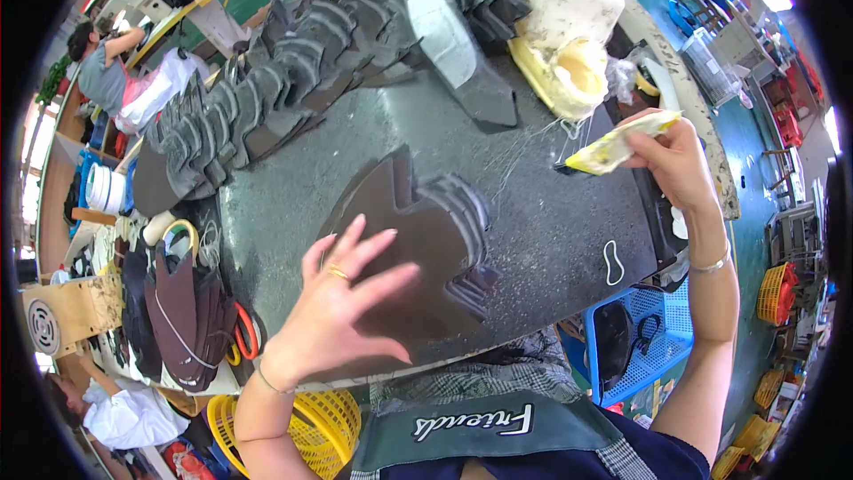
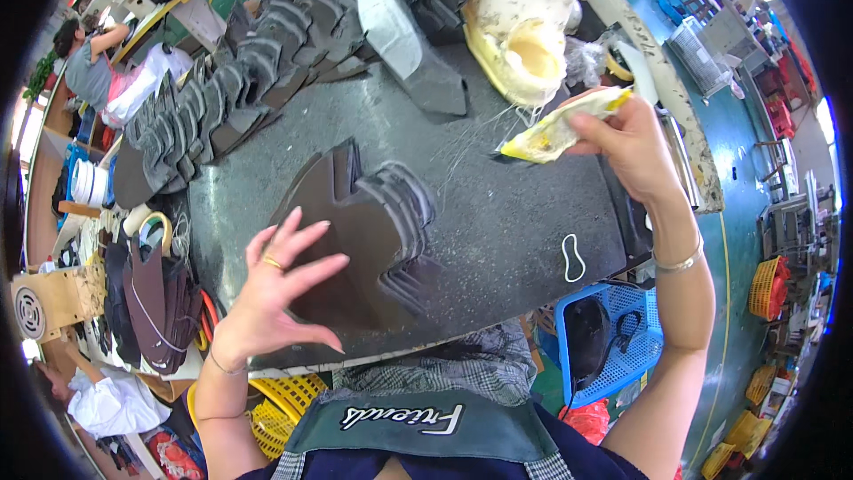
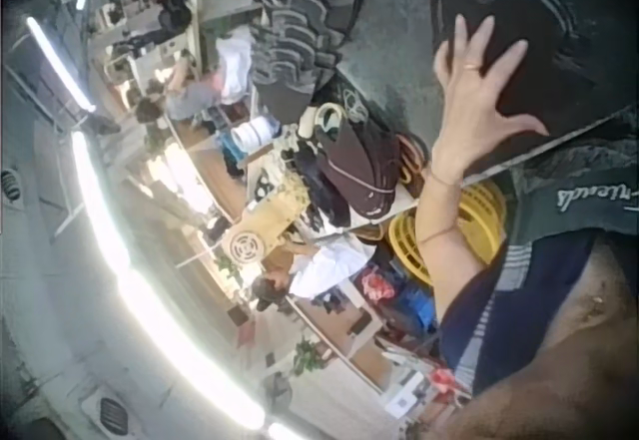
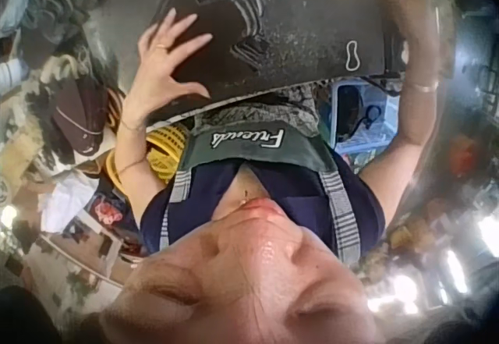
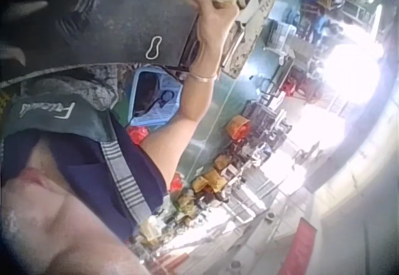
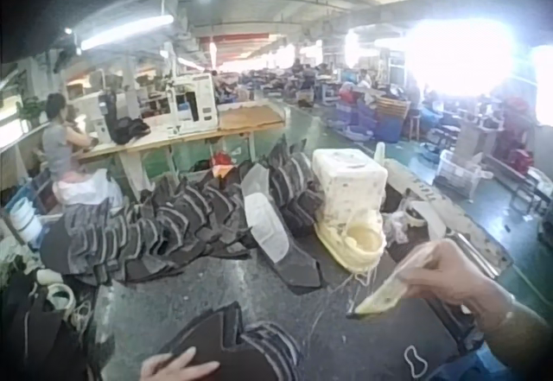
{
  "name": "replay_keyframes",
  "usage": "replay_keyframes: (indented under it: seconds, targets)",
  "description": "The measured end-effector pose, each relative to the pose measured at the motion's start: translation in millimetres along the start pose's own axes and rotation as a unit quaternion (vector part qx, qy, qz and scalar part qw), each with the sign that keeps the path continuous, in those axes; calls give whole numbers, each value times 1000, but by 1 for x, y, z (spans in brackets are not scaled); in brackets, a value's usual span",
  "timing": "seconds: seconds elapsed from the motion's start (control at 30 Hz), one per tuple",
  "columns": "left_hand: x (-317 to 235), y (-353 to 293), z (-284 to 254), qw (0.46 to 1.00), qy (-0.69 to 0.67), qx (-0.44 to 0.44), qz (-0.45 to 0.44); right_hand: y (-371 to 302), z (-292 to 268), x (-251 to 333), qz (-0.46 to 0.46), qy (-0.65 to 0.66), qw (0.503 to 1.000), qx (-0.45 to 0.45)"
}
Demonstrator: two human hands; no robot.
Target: The person applies glue to shoe components with an applicator tool, stacks the glued pieces, retrieves a bundle of shoe pieces from a yellow basket to arrange them on the table, and applies glue to another stack of shoe components.
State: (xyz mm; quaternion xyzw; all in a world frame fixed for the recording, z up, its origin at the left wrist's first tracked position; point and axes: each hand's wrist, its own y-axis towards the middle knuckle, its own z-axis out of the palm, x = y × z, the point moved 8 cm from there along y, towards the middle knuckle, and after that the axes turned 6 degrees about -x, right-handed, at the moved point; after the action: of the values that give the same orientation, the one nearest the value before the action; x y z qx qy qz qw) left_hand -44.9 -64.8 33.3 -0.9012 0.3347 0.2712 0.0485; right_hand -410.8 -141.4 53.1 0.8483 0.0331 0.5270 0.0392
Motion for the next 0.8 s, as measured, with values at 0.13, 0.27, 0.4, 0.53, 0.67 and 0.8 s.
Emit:
replay_keyframes:
  seconds: [0.13, 0.27, 0.4, 0.53, 0.67, 0.8]
  targets:
    - [-3, -13, 25, 996, 73, 50, 22, -33, 66, -5, 92, 302, 949, -9]
    - [-6, -7, 28, 995, 78, 53, 21, -35, 115, 23, -92, -5, 994, -54]
    - [-7, -7, 29, 995, 69, 62, 21, -20, 137, 49, -240, 56, 965, -86]
    - [-2, -10, 29, 996, 70, 55, 18, -58, 139, 30, -270, -17, 960, -75]
    - [-6, -9, 29, 996, 70, 41, 35, -120, 126, 33, -281, 26, 956, -75]
    - [-8, -10, 26, 998, 60, 11, 29, -101, 129, 44, -297, -52, 946, -122]
